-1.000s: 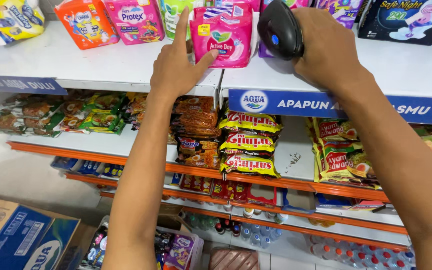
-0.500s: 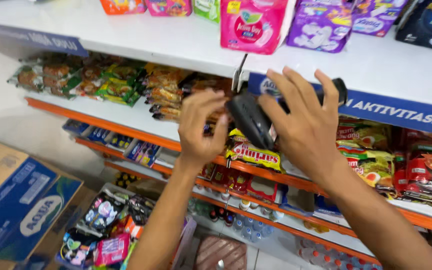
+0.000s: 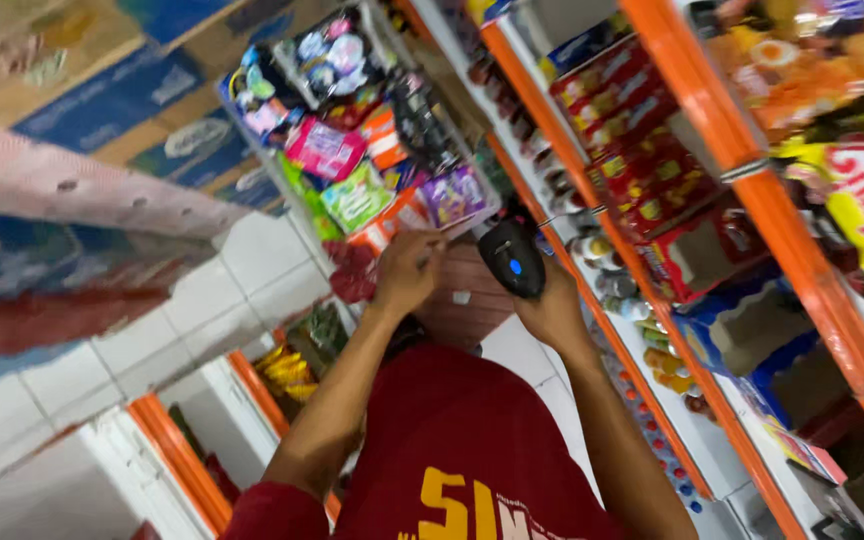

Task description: The person uses a handheld barcode scanner to scan various packaged hygiene products and feminine care items, including pads and liners, before returning them to the store shelves.

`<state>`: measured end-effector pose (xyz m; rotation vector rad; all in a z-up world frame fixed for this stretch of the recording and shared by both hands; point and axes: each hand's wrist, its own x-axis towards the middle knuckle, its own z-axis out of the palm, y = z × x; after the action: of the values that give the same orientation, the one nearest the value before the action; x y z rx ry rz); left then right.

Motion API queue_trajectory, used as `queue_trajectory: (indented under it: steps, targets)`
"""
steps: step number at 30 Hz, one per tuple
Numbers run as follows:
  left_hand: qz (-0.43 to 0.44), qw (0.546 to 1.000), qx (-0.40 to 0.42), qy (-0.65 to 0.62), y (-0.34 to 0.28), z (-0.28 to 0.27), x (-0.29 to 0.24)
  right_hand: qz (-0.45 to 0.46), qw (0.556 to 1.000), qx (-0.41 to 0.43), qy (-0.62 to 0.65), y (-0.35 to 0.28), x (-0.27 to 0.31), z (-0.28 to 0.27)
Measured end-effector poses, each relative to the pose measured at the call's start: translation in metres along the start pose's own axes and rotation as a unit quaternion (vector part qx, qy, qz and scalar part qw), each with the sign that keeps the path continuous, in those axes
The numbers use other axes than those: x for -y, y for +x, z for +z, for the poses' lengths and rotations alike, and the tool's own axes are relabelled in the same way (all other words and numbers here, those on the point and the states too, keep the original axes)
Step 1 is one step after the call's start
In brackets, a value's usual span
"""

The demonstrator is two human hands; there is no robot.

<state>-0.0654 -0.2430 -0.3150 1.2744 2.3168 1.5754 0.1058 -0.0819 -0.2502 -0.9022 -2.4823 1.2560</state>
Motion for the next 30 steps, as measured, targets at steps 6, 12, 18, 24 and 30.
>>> queue_trajectory:
  steps: [6,12,18,24,30]
  targets:
    - [-0.105,0.991,-0.045,0.065,-0.013,-0.043,0.054,-0.1,0.98,0.059,0.165,0.005,-0.006,0.091]
    - [-0.139,0.988,-0.012,0.058,0.002,-0.039,0.108,-0.034,0.977,0.06,0.204,0.019,-0.035,0.151]
    - [-0.185,0.982,0.022,-0.011,0.039,0.023,0.122,0.183,0.948,-0.027,0.26,0.019,-0.06,0.181]
    - [-0.15,0.988,0.036,0.023,0.054,0.05,0.122,0.262,0.901,-0.113,0.327,0.011,-0.041,0.168]
    - [-0.073,0.996,0.016,-0.055,0.053,0.014,0.102,0.23,0.853,-0.201,0.423,0.012,-0.023,0.152]
